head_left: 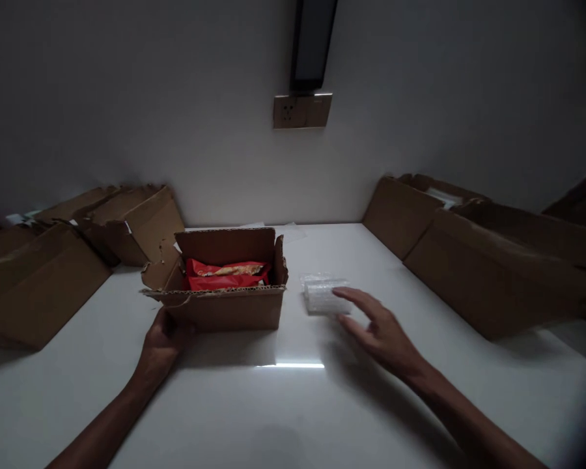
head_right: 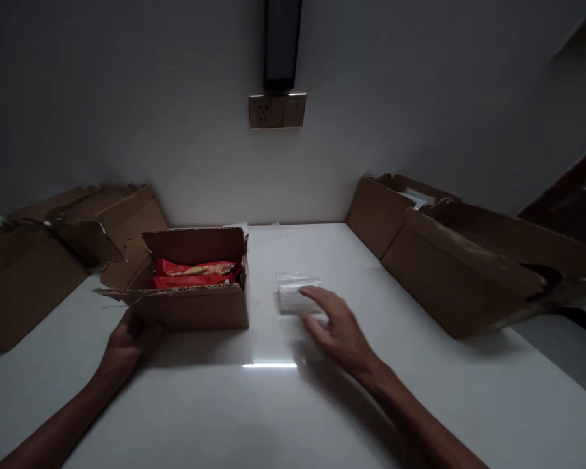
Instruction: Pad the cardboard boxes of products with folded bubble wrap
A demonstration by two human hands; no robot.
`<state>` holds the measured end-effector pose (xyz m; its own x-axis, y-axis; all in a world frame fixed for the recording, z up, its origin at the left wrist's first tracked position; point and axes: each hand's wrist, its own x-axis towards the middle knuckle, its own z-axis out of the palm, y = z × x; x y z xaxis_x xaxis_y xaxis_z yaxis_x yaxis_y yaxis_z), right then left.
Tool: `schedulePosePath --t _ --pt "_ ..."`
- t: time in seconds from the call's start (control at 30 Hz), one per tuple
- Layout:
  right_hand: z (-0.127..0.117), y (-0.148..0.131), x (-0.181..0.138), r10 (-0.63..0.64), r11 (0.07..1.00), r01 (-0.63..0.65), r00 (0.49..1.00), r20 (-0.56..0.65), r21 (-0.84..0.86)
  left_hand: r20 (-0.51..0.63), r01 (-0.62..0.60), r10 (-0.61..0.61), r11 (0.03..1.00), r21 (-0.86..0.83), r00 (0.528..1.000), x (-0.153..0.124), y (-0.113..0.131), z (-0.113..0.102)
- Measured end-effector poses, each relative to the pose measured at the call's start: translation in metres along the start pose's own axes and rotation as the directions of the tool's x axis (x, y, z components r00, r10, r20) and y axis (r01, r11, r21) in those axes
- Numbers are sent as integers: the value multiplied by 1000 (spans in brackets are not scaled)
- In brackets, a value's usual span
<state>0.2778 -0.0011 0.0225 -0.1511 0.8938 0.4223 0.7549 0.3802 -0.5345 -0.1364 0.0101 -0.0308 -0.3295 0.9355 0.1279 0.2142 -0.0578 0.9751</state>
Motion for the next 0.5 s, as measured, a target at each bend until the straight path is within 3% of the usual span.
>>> schedulePosePath --t 0.13,0.23,0.33,0.5 --pt "48 -45 40 -158 987 157 986 52 22 20 -47 47 999 -10 999 0 9 23" --pt "66 -52 72 -102 995 101 992 79 12 3 -54 54 998 27 999 9 14 45" --pt "60 -30 93 -20 999 24 994 105 -43 13 -88 88 996 4 996 21 14 57" --pt "22 19 105 133 978 -116 987 89 -173 48 -144 144 989 -16 988 32 2 57"
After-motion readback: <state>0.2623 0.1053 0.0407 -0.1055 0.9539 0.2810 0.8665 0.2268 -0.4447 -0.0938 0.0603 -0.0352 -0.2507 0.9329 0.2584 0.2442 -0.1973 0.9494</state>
